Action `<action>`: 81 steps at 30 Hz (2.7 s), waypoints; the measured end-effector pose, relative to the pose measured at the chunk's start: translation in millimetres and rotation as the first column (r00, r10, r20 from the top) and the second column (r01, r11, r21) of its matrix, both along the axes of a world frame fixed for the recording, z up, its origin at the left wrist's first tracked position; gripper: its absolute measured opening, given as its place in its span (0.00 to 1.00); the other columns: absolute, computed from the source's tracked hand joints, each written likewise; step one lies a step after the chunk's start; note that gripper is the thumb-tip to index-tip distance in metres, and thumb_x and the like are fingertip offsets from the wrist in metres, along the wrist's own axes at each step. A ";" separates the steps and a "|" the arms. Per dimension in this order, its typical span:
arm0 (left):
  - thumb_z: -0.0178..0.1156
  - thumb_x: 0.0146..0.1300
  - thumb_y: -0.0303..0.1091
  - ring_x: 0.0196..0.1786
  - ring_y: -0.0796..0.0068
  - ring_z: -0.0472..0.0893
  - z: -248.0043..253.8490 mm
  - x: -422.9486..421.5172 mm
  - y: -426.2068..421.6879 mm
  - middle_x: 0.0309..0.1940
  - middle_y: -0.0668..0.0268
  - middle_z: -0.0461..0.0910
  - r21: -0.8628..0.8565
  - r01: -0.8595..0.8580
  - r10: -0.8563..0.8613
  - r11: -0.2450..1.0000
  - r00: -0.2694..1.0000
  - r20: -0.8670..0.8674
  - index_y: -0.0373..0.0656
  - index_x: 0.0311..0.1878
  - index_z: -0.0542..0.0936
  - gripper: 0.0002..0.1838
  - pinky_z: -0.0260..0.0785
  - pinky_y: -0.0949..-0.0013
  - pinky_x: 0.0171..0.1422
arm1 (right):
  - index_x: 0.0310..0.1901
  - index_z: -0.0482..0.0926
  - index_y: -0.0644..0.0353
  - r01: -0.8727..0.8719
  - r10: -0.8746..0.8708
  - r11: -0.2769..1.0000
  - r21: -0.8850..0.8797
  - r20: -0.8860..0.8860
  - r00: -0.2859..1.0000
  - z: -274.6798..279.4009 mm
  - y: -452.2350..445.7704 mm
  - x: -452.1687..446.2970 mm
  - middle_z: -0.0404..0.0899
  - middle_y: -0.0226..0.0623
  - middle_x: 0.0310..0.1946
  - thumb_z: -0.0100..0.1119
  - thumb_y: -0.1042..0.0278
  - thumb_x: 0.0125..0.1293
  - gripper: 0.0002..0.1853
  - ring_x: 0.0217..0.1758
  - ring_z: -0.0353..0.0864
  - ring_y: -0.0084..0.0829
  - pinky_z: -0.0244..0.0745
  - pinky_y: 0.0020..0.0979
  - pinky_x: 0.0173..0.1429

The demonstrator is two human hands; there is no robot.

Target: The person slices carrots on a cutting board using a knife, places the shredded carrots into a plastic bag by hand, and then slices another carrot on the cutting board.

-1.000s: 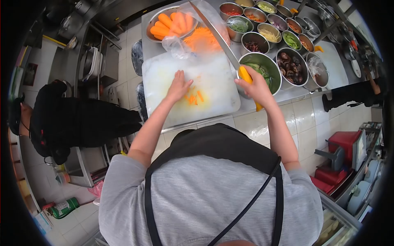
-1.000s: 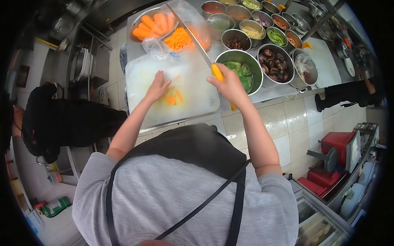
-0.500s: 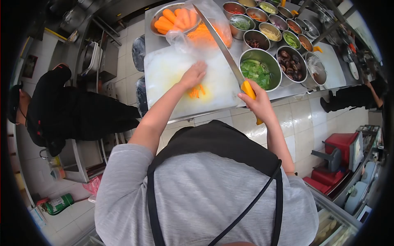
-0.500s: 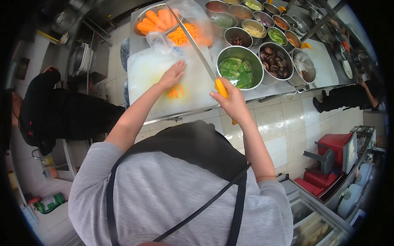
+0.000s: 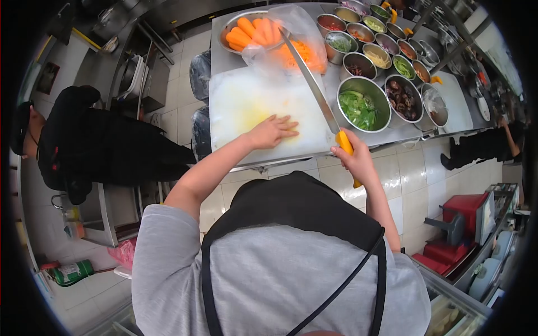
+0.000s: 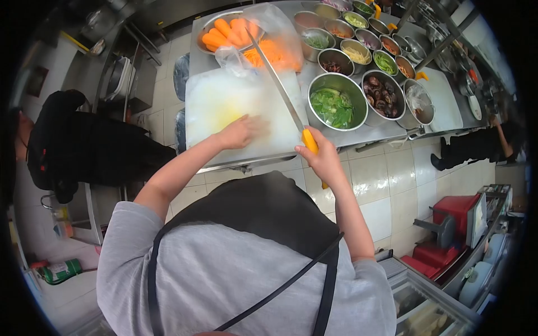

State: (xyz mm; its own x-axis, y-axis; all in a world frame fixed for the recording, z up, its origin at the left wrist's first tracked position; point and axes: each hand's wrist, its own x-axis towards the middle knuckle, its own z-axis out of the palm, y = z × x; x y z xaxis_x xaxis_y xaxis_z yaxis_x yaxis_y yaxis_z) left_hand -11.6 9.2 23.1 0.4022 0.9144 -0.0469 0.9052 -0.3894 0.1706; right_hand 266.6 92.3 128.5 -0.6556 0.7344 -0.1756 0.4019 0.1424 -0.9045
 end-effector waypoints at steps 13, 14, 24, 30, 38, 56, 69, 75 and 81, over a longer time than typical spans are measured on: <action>0.54 0.51 0.23 0.54 0.60 0.74 -18.4 -24.8 -58.5 0.52 0.62 0.75 0.096 -0.176 0.158 0.980 0.972 0.175 0.44 0.46 0.78 0.16 0.74 0.64 0.50 | 0.59 0.68 0.64 0.054 -0.054 0.998 -0.016 0.008 0.999 -10.2 -7.2 16.9 0.74 0.32 0.25 0.63 0.68 0.59 0.27 0.19 0.67 0.19 0.66 0.24 0.24; 0.54 0.50 0.23 0.49 0.61 0.75 -16.5 -22.7 -60.7 0.45 0.63 0.75 0.110 -0.203 0.184 0.973 0.969 0.165 0.42 0.41 0.77 0.12 0.74 0.64 0.48 | 0.59 0.67 0.64 0.056 -0.055 0.998 -0.010 0.014 0.998 -13.1 -7.6 19.1 0.73 0.32 0.24 0.63 0.67 0.59 0.27 0.19 0.67 0.19 0.66 0.24 0.24; 0.58 0.47 0.24 0.36 0.58 0.77 -21.3 0.3 -29.6 0.29 0.54 0.75 0.191 -0.540 0.545 0.820 0.838 0.025 0.37 0.28 0.74 0.04 0.74 0.60 0.37 | 0.59 0.67 0.63 0.089 -0.091 0.993 -0.083 -0.017 0.996 -24.8 -11.1 26.1 0.72 0.30 0.24 0.65 0.67 0.58 0.28 0.18 0.67 0.18 0.64 0.23 0.21; 0.62 0.46 0.26 0.24 0.70 0.79 -19.2 -38.6 13.0 0.21 0.59 0.78 -0.514 -0.685 0.831 0.517 0.258 0.492 0.38 0.24 0.76 0.04 0.73 0.69 0.32 | 0.61 0.66 0.63 0.168 -0.177 0.973 -0.161 -0.041 0.983 -23.0 -18.9 40.0 0.71 0.29 0.23 0.64 0.68 0.59 0.29 0.18 0.66 0.17 0.63 0.22 0.20; 0.62 0.48 0.25 0.26 0.76 0.78 92.4 -108.2 191.4 0.22 0.68 0.77 -0.167 -0.772 0.616 0.613 0.336 0.712 0.38 0.27 0.77 0.04 0.71 0.73 0.30 | 0.60 0.66 0.65 0.217 -0.222 0.960 -0.178 -0.007 0.975 -17.4 -19.7 62.5 0.72 0.31 0.24 0.63 0.69 0.58 0.29 0.19 0.67 0.19 0.65 0.23 0.23; 0.61 0.47 0.23 0.39 0.68 0.82 3.6 -84.5 137.9 0.34 0.59 0.83 -0.040 -0.623 0.566 0.781 0.680 0.467 0.38 0.36 0.84 0.10 0.73 0.67 0.46 | 0.61 0.65 0.64 0.146 -0.153 0.980 -0.134 -0.045 0.987 -17.7 -3.7 39.1 0.70 0.28 0.23 0.63 0.70 0.59 0.29 0.18 0.65 0.16 0.62 0.21 0.20; 0.59 0.51 0.25 0.41 0.60 0.76 -26.2 -49.5 20.3 0.32 0.60 0.77 -0.104 -0.316 0.330 0.943 0.847 0.417 0.37 0.31 0.78 0.04 0.69 0.64 0.47 | 0.59 0.67 0.65 0.002 -0.002 0.997 -0.072 0.000 1.000 -16.1 -10.6 8.3 0.74 0.35 0.25 0.64 0.66 0.59 0.28 0.19 0.70 0.21 0.67 0.26 0.25; 0.59 0.52 0.24 0.45 0.59 0.75 -1.3 -53.2 -44.6 0.34 0.59 0.77 -0.096 -0.271 0.286 0.958 0.862 0.418 0.37 0.35 0.81 0.06 0.68 0.63 0.50 | 0.60 0.67 0.64 0.023 -0.021 0.991 -0.132 0.019 1.000 -22.5 -20.4 17.1 0.72 0.32 0.24 0.64 0.67 0.59 0.28 0.18 0.68 0.19 0.66 0.24 0.23; 0.61 0.49 0.23 0.39 0.60 0.76 -15.6 -49.3 -70.4 0.32 0.59 0.76 -0.179 -0.612 0.592 0.770 0.582 0.557 0.37 0.40 0.81 0.12 0.70 0.64 0.47 | 0.60 0.67 0.63 0.038 -0.039 0.992 -0.119 -0.008 0.999 -22.3 -21.6 15.4 0.71 0.29 0.24 0.62 0.69 0.60 0.27 0.18 0.66 0.17 0.64 0.21 0.21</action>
State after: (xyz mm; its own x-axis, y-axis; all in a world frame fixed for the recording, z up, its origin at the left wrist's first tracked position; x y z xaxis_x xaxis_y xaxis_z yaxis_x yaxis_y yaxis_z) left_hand -60.9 -61.2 7.5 -0.3004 0.9535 0.0224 0.6743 0.1957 0.7120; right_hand 281.9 70.7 106.2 -0.6296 0.7334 -0.2564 0.3955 0.0184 -0.9183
